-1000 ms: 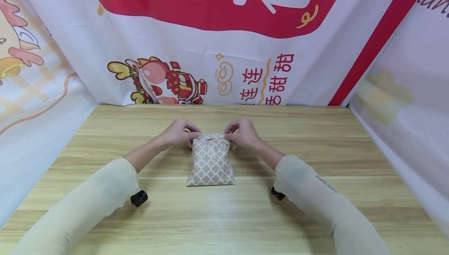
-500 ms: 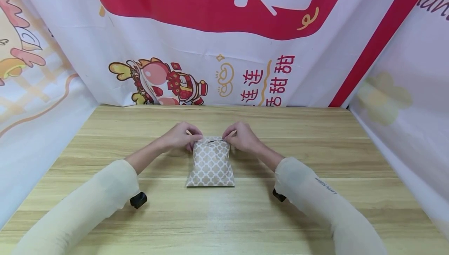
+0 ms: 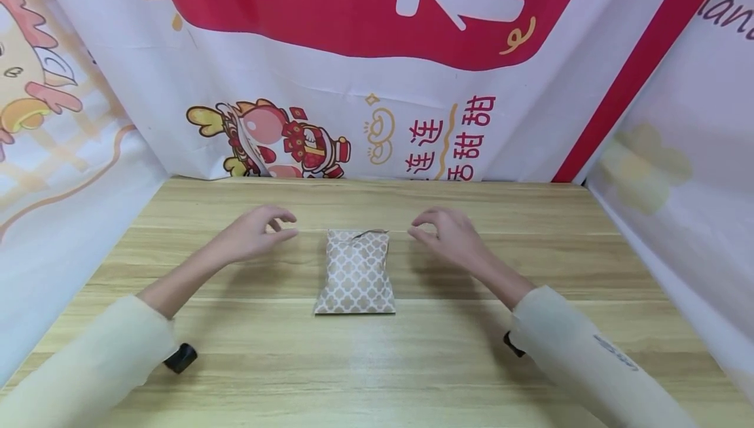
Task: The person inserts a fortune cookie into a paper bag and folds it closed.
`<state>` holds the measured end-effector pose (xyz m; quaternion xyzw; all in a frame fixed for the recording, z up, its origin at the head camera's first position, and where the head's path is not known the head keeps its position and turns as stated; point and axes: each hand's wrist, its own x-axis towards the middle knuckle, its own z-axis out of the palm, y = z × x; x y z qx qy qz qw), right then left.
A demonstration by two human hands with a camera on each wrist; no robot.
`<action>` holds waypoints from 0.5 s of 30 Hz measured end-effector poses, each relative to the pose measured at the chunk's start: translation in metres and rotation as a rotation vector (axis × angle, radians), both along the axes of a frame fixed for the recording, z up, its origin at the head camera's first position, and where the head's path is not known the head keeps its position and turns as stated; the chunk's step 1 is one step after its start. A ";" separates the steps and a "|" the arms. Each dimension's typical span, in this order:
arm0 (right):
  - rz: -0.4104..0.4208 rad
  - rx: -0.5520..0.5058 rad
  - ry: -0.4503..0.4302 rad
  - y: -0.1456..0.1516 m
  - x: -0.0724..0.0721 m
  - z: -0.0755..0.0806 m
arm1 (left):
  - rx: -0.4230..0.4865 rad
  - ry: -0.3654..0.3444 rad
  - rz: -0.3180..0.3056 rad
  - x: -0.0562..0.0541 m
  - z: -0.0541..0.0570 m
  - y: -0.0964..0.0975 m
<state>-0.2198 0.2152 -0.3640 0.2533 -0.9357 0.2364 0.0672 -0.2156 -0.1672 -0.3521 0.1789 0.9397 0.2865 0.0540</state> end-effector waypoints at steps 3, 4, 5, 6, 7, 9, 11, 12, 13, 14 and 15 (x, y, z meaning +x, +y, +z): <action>-0.075 0.160 0.107 0.023 0.007 0.005 | -0.135 0.092 0.047 0.011 0.005 -0.020; -0.101 0.193 0.122 0.031 0.008 0.006 | -0.179 0.126 0.064 0.014 0.006 -0.027; -0.126 0.213 0.131 0.038 0.009 0.006 | -0.218 0.159 0.081 0.016 0.006 -0.034; -0.150 0.226 0.137 0.046 0.009 0.006 | -0.255 0.190 0.096 0.018 0.006 -0.042; -0.174 0.234 0.138 0.053 0.009 0.005 | -0.280 0.212 0.112 0.019 0.006 -0.048; -0.215 0.243 0.122 0.066 0.009 0.004 | -0.307 0.254 0.151 0.021 0.005 -0.061; -0.244 0.258 0.112 0.075 0.008 0.003 | -0.326 0.296 0.182 0.022 0.004 -0.074; -0.256 0.273 0.105 0.079 0.008 0.003 | -0.333 0.318 0.193 0.022 0.003 -0.079; -0.266 0.284 0.095 0.082 0.007 0.002 | -0.335 0.333 0.204 0.022 0.003 -0.084; -0.275 0.295 0.084 0.085 0.006 0.002 | -0.343 0.350 0.212 0.022 0.003 -0.088; -0.280 0.301 0.079 0.086 0.006 0.002 | -0.349 0.363 0.215 0.022 0.003 -0.090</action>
